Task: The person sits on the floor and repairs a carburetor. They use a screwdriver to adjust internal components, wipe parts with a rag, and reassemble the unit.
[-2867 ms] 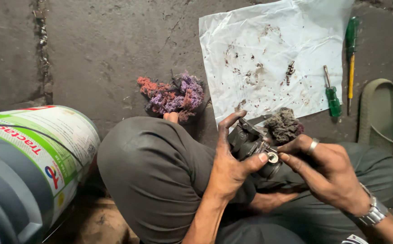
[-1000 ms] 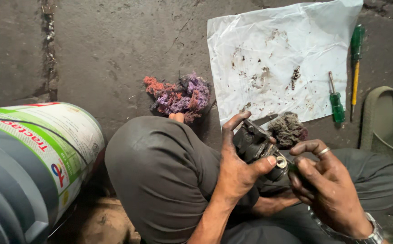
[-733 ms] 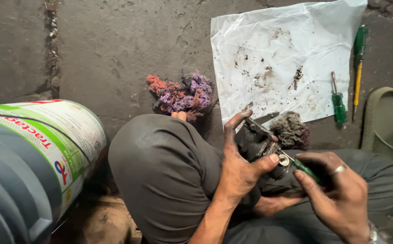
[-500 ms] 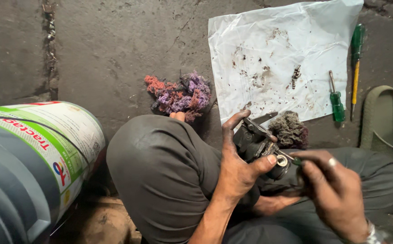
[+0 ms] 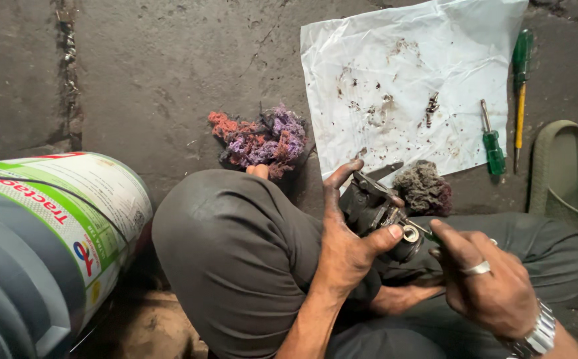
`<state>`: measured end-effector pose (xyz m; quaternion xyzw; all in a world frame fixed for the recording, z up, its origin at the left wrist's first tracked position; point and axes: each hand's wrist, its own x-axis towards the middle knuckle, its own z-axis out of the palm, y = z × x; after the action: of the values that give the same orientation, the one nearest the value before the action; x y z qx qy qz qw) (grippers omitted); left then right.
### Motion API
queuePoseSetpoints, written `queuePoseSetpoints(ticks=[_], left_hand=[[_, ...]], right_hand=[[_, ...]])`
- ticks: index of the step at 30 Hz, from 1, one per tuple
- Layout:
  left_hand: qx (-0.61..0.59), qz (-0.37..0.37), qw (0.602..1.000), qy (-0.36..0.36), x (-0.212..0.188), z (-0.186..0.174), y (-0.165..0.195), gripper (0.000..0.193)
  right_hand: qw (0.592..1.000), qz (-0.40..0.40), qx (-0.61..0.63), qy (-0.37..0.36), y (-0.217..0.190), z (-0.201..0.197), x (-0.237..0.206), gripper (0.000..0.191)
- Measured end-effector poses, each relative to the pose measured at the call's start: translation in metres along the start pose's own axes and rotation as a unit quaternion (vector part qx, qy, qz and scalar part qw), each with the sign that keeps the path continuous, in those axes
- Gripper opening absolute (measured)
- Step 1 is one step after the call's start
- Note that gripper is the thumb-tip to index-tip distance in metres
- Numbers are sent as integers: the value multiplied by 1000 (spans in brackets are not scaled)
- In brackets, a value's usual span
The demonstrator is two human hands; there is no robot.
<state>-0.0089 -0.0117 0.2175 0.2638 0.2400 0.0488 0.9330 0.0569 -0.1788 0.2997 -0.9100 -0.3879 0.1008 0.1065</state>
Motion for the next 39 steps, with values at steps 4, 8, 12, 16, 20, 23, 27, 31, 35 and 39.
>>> queuePoseSetpoints(ticks=[4,8,12,16,20,23,27,31,35,39], left_hand=[[-6,2,1000,0,0,0,-1,94],[27,14,1000,-3,0,0,0,92],[7,-4,1000,-7,1,1,2,94],[1,5,1000,1,2,2,4,94],[2,3,1000,-3,1,1,4,94],[-2,-3,1000,-9,1,2,4,94],[-15,-2,1000,-9,0,2,4,94],[15,0,1000,-11,0,2,4,95],[0,7,1000,-1,2,2,3,96],[4,16,1000,-10,2,1,3,93]], right_hand=[[998,12,58,25,6,8,-4,34],[785,328,522,-57,20,7,-6,22],[659,404,624,-116,25,2,-4,25],[893,255,370,-34,8,-3,-3,41],[999,-2,32,-11,4,-6,3,43],[999,-27,46,-1,10,-2,1,33],[894,263,354,-85,16,5,-9,16],[815,321,470,-111,22,2,-5,28],[909,198,361,-55,15,-9,-1,42],[994,58,88,-40,4,-5,3,44]])
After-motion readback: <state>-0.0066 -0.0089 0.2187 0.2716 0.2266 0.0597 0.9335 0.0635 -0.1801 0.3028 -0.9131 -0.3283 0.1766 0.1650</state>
